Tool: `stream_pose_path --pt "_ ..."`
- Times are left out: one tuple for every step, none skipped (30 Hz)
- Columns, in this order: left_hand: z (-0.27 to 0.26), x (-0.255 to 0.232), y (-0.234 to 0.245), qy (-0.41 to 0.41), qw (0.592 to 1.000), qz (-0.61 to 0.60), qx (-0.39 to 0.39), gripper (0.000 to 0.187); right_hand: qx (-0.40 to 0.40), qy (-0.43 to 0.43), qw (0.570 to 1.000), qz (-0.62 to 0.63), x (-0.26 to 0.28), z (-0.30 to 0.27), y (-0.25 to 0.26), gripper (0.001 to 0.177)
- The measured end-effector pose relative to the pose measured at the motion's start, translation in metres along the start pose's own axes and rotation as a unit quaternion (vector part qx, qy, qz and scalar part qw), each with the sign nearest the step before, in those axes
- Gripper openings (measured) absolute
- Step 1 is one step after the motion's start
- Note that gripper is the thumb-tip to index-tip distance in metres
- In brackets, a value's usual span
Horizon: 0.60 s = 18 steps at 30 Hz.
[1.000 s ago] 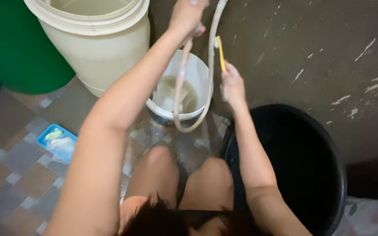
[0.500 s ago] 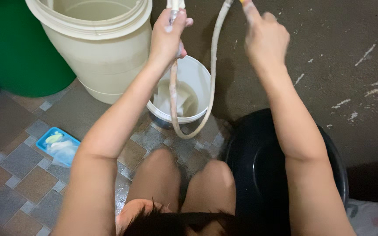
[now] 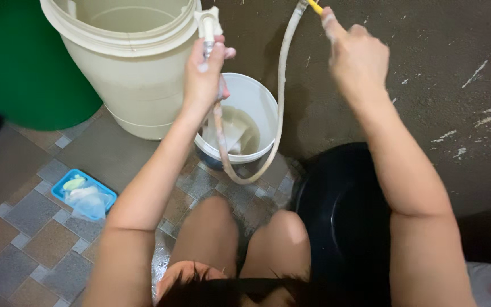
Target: The person scrubs a wall-mounted water tap and hose connection with a toothbrush and soap, then rinses the area. They also wash a white cloth in a bucket and rinse a plastic scoop under the tap.
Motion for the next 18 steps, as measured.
stream_pose_path --pt "0.000 -0.002 0.001 -0.008 1.000 -0.013 -0.002 0.038 -0.059 0.036 0.997 -0.020 0.005 0.001 0.010 0.051" --pt "0.001 -0.004 0.000 -0.015 1.000 -0.025 -0.004 0.038 -0.117 0.072 0.990 -0.040 0.008 0.005 0.019 0.055" --pt "0.000 -0.005 -0.002 -0.022 0.999 -0.039 -0.005 0.038 -0.175 0.106 0.977 -0.061 0.011 0.003 0.025 0.058" --pt "-0.004 -0.006 -0.005 -0.019 0.999 -0.036 0.001 0.038 -0.179 0.113 0.975 -0.064 0.012 0.002 0.021 0.055" --pt "-0.004 -0.008 -0.008 -0.019 0.999 -0.033 0.007 0.038 -0.185 0.119 0.973 -0.066 0.015 0.003 0.017 0.053" --pt "-0.005 -0.010 -0.010 -0.019 0.999 -0.031 0.013 0.038 -0.192 0.125 0.971 -0.068 0.015 0.002 0.016 0.050" --pt "-0.007 -0.013 -0.007 -0.016 1.000 -0.024 0.010 0.038 -0.181 0.123 0.974 -0.062 0.008 0.000 0.016 0.053" --pt "-0.011 -0.015 -0.003 -0.014 1.000 -0.017 0.007 0.038 -0.171 0.121 0.976 -0.057 -0.005 -0.007 0.020 0.056" --pt "-0.012 -0.017 0.002 -0.012 1.000 -0.010 0.003 0.038 -0.161 0.120 0.978 -0.051 -0.012 -0.010 0.021 0.060" --pt "-0.011 -0.019 0.006 -0.011 1.000 -0.008 0.005 0.037 -0.158 0.117 0.979 -0.055 -0.013 -0.008 0.019 0.058" --pt "-0.010 -0.019 0.008 -0.008 1.000 -0.007 0.008 0.037 -0.154 0.113 0.980 -0.061 -0.015 -0.008 0.016 0.057" --pt "-0.010 -0.018 0.008 -0.005 1.000 -0.007 0.010 0.037 -0.150 0.110 0.980 -0.066 -0.017 -0.008 0.012 0.056" --pt "-0.011 -0.016 0.005 -0.003 1.000 -0.006 0.011 0.036 -0.156 0.111 0.979 -0.066 -0.015 -0.002 0.007 0.055" --pt "-0.012 -0.014 0.001 -0.001 1.000 -0.005 0.011 0.036 -0.161 0.112 0.978 -0.066 -0.009 0.008 0.001 0.054" --pt "-0.011 -0.015 0.001 -0.002 1.000 0.000 0.010 0.036 -0.170 0.113 0.977 -0.061 -0.003 0.015 -0.001 0.053" --pt "-0.012 -0.016 0.003 -0.001 1.000 -0.003 0.009 0.036 -0.179 0.113 0.975 -0.071 -0.007 0.013 0.002 0.053" --pt "-0.015 -0.017 0.007 -0.001 1.000 -0.005 0.007 0.035 -0.188 0.114 0.972 -0.079 -0.015 0.007 0.007 0.053" --pt "-0.016 -0.017 0.011 -0.001 1.000 -0.007 0.006 0.035 -0.197 0.114 0.970 -0.087 -0.022 0.001 0.011 0.053"
Point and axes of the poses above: each hand's wrist, its own z-axis towards the middle knuckle, its own y-axis out of the back of the hand, x = y × z, the point moved 8 cm from there along z, towards the middle knuckle, and after that the axes turned 11 degrees about -y, right-handed, at the moved point
